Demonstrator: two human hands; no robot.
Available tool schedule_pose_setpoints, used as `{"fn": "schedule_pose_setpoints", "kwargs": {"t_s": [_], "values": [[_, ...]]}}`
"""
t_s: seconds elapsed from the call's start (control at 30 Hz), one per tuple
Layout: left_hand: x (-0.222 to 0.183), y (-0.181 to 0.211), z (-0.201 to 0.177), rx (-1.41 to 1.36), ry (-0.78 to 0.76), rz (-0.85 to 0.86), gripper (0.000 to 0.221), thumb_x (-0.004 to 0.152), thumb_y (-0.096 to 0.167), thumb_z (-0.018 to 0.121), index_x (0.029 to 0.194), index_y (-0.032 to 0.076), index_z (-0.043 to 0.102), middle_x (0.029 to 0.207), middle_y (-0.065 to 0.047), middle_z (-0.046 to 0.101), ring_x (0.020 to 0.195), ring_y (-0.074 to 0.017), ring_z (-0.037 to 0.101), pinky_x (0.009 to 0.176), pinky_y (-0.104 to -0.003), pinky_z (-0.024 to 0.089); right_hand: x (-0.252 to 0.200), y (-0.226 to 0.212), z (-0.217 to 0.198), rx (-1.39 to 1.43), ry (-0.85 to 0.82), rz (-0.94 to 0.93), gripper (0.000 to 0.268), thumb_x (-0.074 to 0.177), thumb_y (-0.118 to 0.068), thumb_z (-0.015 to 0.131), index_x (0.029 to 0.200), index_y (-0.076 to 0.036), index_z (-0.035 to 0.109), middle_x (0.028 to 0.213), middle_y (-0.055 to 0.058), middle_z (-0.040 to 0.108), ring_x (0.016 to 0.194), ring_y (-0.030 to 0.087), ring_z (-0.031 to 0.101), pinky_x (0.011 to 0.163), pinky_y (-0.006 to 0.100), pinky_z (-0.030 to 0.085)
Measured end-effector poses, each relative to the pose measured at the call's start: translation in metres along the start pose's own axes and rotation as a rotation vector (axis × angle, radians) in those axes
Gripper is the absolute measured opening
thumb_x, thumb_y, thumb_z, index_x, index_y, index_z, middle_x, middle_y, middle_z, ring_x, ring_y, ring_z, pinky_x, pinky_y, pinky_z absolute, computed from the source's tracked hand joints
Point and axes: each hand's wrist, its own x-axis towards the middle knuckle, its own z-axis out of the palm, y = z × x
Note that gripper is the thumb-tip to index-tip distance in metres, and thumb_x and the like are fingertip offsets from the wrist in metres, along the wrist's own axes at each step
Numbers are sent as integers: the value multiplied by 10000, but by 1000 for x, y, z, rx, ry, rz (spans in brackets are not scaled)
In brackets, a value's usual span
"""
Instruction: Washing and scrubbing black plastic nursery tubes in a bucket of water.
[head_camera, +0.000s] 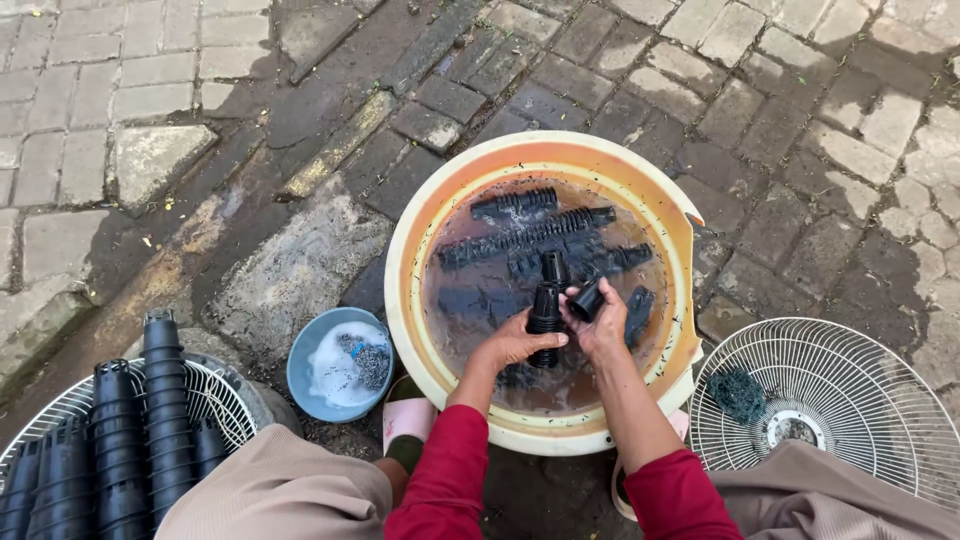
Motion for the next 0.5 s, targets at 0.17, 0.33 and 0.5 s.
{"fn": "schedule_pose_setpoints", "kwargs": {"t_s": [0.17,0.33,0.5], "values": [[1,7,-1,-103,4,-6,766,612,347,921,1288,129,632,1097,-12,725,991,-146,662,887,-348,548,-29,-17,23,33,-16,-152,362,995,-465,555,1101,-119,569,1057,105,709,1044,362,704,840,496,573],[10,-8,-4,28,84,80,730,609,281,947,1251,88,657,1103,-28,734,1009,-154,659,936,-313,523,-47,-17,42,93,-102,-277,289,986,-387,572,1129,-145,503,1141,137,682,1064,379,706,887,543,588],[12,-10,-3,164,52,4,709,588,226,930,1217,61,648,1069,-46,741,992,-162,676,936,-304,524,-55,-1,53,-197,-254,-427,291,1073,-281,549,1299,-139,434,1244,225,666,1140,374,686,982,507,571]]}}
